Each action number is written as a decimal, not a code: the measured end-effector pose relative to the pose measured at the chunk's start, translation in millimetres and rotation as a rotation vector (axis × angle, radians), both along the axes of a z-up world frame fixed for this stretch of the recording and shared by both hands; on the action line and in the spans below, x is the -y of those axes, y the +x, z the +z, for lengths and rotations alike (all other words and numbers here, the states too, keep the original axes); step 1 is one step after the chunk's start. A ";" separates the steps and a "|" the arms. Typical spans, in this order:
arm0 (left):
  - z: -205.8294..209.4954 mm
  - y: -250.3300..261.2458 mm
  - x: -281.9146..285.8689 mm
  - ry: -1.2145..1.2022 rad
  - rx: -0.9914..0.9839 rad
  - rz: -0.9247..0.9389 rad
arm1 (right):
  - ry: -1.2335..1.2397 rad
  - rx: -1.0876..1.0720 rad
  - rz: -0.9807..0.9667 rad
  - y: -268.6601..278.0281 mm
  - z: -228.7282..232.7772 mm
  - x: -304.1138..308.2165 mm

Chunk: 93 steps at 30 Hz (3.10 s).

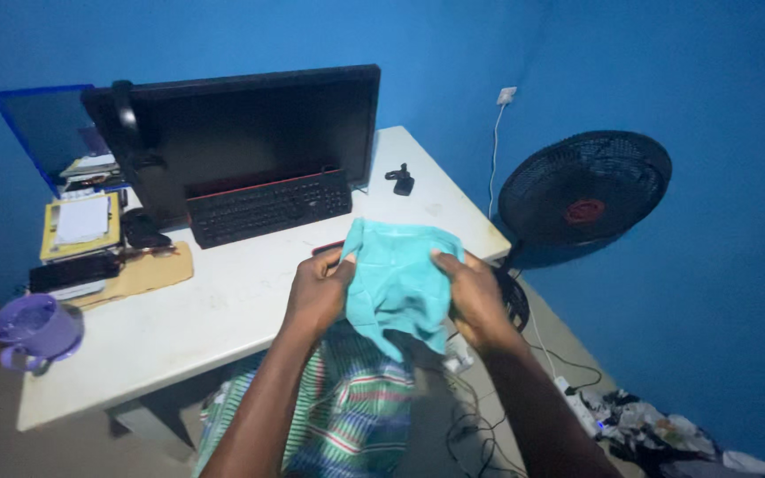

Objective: The person cleans a white desk surface using a light blue cloth. They move a purple cup, a power adapter, and a mouse to wipe underneath them, then return the items to their original positions. The person also wipes the mousepad and the mouse itself.

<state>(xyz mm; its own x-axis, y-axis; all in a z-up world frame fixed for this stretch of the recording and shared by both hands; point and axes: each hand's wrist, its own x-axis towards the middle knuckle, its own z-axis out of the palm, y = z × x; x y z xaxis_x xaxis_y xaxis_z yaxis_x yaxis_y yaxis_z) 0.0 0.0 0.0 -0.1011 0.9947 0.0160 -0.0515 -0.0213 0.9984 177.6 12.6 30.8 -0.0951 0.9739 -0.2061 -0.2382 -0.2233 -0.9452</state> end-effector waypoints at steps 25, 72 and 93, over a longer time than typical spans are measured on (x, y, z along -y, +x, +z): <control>-72.0 -274.8 59.1 0.027 -0.328 0.278 | 0.391 0.670 0.129 -270.4 -96.1 -41.1; -104.8 -545.1 -106.5 -0.240 -1.334 -0.857 | 0.039 1.439 -0.110 -536.0 -285.2 -49.3; -67.1 -526.0 -185.0 0.141 -1.297 -0.983 | -0.040 1.488 -0.472 -586.5 -292.4 -65.8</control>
<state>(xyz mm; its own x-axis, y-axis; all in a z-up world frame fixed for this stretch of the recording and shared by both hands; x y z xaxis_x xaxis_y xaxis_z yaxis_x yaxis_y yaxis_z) -526.0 185.0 -67.1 0.6876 0.6476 -0.3284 0.7242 -0.5791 0.3744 -408.9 78.4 -261.6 0.5120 0.8473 0.1415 0.8182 -0.4308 -0.3808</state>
